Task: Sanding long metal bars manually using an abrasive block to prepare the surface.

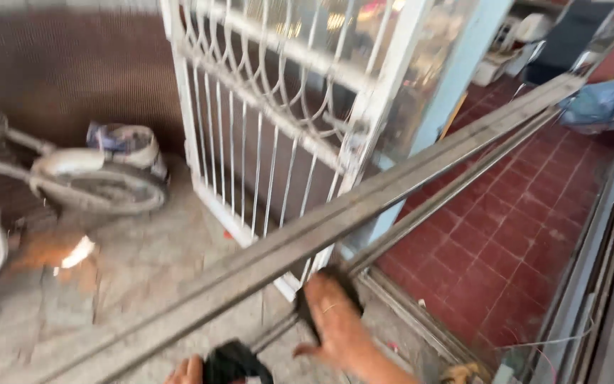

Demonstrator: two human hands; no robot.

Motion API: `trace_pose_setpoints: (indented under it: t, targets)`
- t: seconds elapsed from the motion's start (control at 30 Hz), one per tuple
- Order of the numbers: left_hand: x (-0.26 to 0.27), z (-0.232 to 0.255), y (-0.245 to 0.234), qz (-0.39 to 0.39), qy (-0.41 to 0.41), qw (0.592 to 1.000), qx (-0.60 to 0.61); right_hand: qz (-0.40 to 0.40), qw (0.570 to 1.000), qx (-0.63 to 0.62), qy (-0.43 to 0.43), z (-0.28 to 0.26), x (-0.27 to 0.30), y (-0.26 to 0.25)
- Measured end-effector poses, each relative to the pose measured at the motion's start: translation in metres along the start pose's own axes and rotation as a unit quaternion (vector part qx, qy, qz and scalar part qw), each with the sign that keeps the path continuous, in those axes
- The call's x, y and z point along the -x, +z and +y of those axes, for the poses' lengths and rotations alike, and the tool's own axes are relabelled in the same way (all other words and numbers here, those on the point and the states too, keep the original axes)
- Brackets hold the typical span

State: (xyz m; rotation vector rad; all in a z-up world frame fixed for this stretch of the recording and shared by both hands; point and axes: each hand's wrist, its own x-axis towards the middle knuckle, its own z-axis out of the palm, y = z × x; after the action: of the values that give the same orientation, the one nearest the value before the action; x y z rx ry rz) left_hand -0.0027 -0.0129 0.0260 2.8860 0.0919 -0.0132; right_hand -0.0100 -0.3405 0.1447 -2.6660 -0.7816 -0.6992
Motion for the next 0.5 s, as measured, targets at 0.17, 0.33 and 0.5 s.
trace_pose_setpoints:
  t: [0.17, 0.33, 0.5]
  targets:
    - [-0.022, 0.004, -0.005, 0.035, -0.007, 0.999, -0.012, -0.039, 0.995, 0.088, 0.024, 0.021, -0.039, -0.017]
    - [-0.003, -0.001, -0.012, 0.018, -0.011, 0.998, -0.054, -0.057, 0.998, -0.015, 0.037, 0.04, 0.018, -0.009]
    - [0.012, 0.052, -0.049, -0.02, 0.098, 0.993, -0.065, -0.006, 0.996, 0.05, 0.067, 0.053, -0.003, 0.005]
